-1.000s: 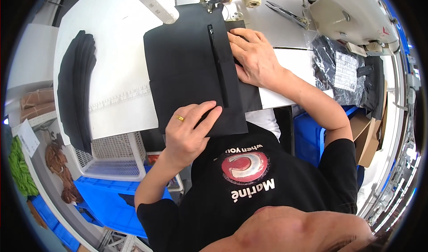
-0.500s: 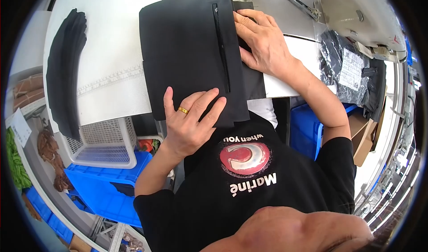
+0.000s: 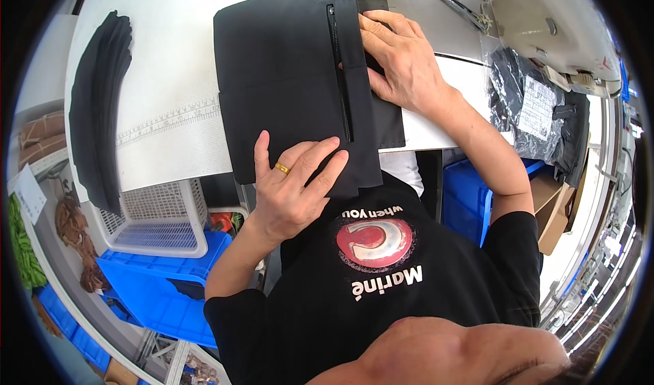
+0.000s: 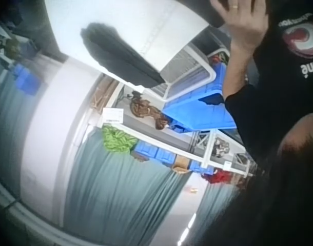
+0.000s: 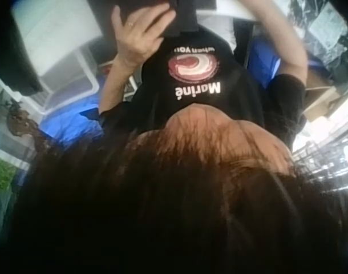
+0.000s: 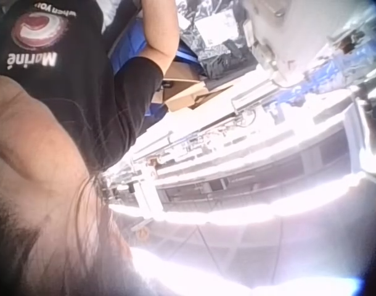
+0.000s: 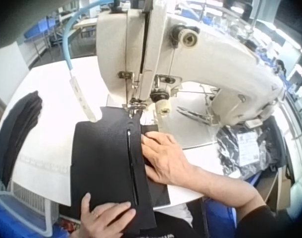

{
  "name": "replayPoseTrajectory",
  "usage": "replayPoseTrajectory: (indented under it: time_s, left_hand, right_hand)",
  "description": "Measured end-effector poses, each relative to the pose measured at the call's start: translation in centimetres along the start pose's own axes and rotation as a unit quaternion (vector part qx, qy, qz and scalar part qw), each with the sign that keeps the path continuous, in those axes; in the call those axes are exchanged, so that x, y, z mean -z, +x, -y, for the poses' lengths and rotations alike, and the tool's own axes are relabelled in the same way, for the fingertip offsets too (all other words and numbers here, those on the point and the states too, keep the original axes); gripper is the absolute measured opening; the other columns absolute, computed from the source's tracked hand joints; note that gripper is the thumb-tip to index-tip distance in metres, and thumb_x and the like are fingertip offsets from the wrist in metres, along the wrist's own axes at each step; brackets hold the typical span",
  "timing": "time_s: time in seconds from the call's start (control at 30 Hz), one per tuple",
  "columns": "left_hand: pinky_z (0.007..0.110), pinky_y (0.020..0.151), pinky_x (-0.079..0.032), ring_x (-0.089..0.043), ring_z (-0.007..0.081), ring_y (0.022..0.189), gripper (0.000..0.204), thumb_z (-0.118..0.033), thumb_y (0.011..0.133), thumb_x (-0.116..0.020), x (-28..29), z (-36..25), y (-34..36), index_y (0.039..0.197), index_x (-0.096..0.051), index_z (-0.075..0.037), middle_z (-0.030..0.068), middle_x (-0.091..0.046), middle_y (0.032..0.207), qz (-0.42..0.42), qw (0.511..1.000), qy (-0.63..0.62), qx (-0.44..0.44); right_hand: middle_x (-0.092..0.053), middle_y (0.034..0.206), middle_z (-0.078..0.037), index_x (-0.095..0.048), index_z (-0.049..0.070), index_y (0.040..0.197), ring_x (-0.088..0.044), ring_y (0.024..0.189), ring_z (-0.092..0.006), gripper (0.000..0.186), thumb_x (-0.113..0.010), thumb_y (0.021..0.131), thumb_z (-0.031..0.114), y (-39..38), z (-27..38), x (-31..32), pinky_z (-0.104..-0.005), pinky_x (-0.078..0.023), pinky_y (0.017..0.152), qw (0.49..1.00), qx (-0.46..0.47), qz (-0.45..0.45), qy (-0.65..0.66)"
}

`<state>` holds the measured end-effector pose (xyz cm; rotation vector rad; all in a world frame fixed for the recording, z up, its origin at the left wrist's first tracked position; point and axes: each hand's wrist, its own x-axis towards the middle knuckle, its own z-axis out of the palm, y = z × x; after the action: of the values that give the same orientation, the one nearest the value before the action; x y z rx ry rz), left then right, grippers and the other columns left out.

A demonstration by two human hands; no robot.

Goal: Sewing a zipper into a pre-cut opening on a black fabric panel using an industrial sewing machine.

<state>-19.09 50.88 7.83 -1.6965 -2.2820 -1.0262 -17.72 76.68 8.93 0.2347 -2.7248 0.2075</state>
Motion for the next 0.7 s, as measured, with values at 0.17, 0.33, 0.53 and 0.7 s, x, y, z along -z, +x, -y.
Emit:
replayPoseTrajectory:
  time_s: [0.17, 0.33, 0.53, 0.7]
  left_hand:
    - [0.052, 0.115, -0.011, -0.063, 0.0183, 0.096, 0.055, -0.002, 0.056, -0.062, 0.07, -0.01, 0.04, 0.110, -0.070, -0.010, 0.0034, -0.063, 0.117, 0.014, 1.000, -0.007, 0.007]
    - [0.053, 0.115, -0.012, -0.062, 0.0184, 0.096, 0.055, -0.002, 0.056, -0.062, 0.00, -0.01, -0.05, 0.110, -0.070, -0.010, 0.0033, -0.063, 0.117, 0.011, 1.000, -0.006, 0.007]
    - [0.053, 0.115, -0.012, -0.062, 0.0188, 0.097, 0.055, -0.003, 0.055, -0.062, 0.04, -0.06, -0.09, 0.109, -0.070, -0.010, 0.0034, -0.063, 0.118, 0.015, 1.000, -0.004, 0.007]
    - [0.053, 0.115, -0.012, -0.062, 0.0188, 0.097, 0.055, -0.002, 0.055, -0.061, 0.04, -0.12, -0.11, 0.109, -0.070, -0.010, 0.0034, -0.063, 0.118, 0.015, 1.000, -0.002, 0.007]
  right_hand:
    - [-0.059, 0.125, -0.005, -0.061, 0.006, 0.115, -0.052, 0.114, -0.0259, 0.049, -0.070, 0.070, 0.020, -0.14, -0.30, -0.17, -0.0385, -0.045, 0.086, 1.000, 0.010, -0.007, -0.010]
    - [-0.058, 0.126, -0.005, -0.060, 0.005, 0.116, -0.051, 0.115, -0.0263, 0.051, -0.071, 0.069, 0.020, -0.24, -0.31, -0.30, -0.0391, -0.044, 0.088, 1.000, 0.008, -0.003, -0.012]
    - [-0.058, 0.127, -0.006, -0.059, 0.006, 0.118, -0.052, 0.115, -0.0273, 0.053, -0.070, 0.069, 0.021, -0.15, -0.46, -0.32, -0.0392, -0.044, 0.089, 1.000, 0.011, -0.005, -0.009]
    - [-0.058, 0.127, -0.006, -0.059, 0.007, 0.119, -0.052, 0.115, -0.0276, 0.049, -0.069, 0.073, 0.023, -0.10, -0.44, -0.32, -0.0390, -0.044, 0.088, 1.000, 0.013, -0.007, -0.009]
